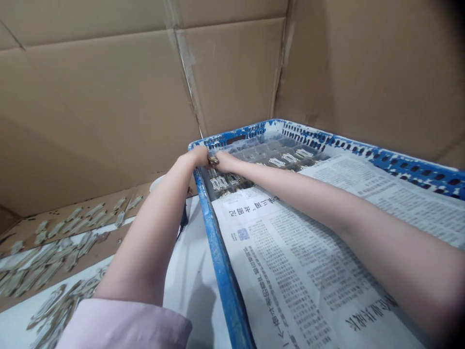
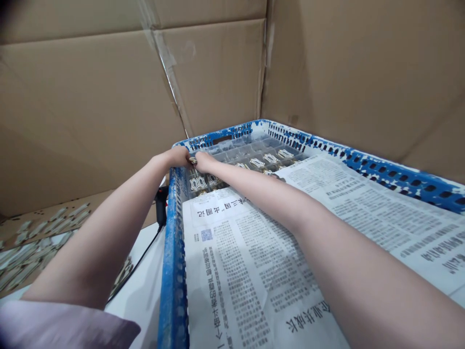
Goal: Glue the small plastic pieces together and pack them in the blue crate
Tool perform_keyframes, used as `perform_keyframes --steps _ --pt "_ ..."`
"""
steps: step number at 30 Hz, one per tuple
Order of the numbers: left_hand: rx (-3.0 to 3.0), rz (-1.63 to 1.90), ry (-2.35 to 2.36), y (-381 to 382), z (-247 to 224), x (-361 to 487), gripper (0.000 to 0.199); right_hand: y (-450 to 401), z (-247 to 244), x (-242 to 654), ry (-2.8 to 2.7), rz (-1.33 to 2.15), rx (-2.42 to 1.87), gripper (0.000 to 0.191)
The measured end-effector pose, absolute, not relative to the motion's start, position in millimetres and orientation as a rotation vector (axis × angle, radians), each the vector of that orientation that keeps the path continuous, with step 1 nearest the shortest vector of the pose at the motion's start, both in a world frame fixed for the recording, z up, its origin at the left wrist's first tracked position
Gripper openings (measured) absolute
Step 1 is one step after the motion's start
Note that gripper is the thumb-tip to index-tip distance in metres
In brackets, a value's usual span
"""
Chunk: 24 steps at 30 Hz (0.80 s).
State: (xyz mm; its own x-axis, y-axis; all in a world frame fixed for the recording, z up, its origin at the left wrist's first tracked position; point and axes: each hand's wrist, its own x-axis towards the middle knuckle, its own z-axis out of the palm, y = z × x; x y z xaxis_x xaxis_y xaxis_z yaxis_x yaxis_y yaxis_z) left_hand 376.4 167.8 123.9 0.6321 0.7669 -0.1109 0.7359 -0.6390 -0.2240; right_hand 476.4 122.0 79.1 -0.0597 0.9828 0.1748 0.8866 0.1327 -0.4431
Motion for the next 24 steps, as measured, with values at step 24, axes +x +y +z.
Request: perform_keyframes --steps 24 --pt "-2.720 0.055 -1.381 172.1 108.0 377.9 0.041 124.4 81.4 481.7 -2.042 0.177 -1.821 0.019"
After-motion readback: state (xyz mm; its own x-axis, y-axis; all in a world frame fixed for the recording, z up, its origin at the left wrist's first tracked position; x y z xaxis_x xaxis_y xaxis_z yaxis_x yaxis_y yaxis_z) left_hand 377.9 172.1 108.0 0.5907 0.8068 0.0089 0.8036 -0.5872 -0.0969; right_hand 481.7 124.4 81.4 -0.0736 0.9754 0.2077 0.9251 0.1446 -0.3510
